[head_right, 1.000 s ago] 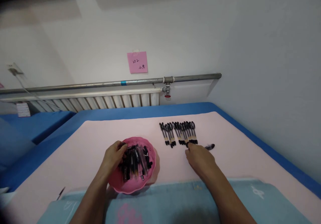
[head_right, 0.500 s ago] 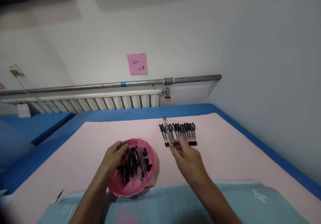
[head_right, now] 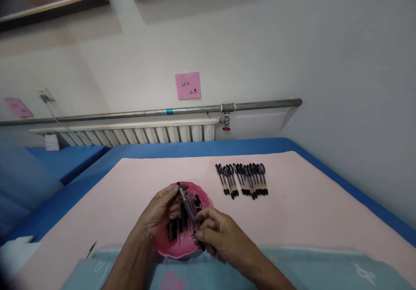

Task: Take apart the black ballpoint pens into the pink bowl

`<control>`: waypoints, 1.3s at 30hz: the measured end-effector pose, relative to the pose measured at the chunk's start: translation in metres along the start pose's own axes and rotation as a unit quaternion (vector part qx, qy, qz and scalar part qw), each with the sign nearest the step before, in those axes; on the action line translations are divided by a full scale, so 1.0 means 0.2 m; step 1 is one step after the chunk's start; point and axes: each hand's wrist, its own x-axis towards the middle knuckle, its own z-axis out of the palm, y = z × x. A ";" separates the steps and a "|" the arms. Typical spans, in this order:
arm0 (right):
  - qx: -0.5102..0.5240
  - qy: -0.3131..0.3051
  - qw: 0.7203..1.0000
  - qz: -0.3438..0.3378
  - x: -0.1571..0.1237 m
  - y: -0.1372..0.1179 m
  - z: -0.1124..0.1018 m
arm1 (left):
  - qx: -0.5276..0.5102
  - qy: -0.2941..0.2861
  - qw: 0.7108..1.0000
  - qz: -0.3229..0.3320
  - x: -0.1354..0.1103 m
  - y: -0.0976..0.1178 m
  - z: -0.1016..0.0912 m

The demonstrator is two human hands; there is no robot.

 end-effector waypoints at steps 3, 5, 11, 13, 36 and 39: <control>-0.014 -0.025 0.999 0.034 0.00 0.00 0.01 | 0.009 0.010 1.000 0.009 0.01 0.00 -0.01; -0.040 -0.041 0.997 0.046 -0.01 -0.01 0.01 | 0.010 0.035 0.999 0.029 0.01 0.02 -0.03; -0.130 -0.016 0.991 0.029 -0.02 -0.05 -0.07 | 0.187 0.166 0.965 0.077 0.01 0.10 -0.15; -0.123 0.009 0.992 0.026 -0.02 -0.04 -0.08 | 0.328 0.188 0.924 0.052 0.01 0.11 -0.17; -0.092 0.033 0.995 0.020 0.00 0.00 -0.03 | 0.579 0.173 0.795 0.059 0.00 0.08 -0.13; -0.075 0.023 0.997 0.008 0.01 0.00 -0.03 | 0.378 0.114 0.918 0.040 -0.01 0.05 -0.07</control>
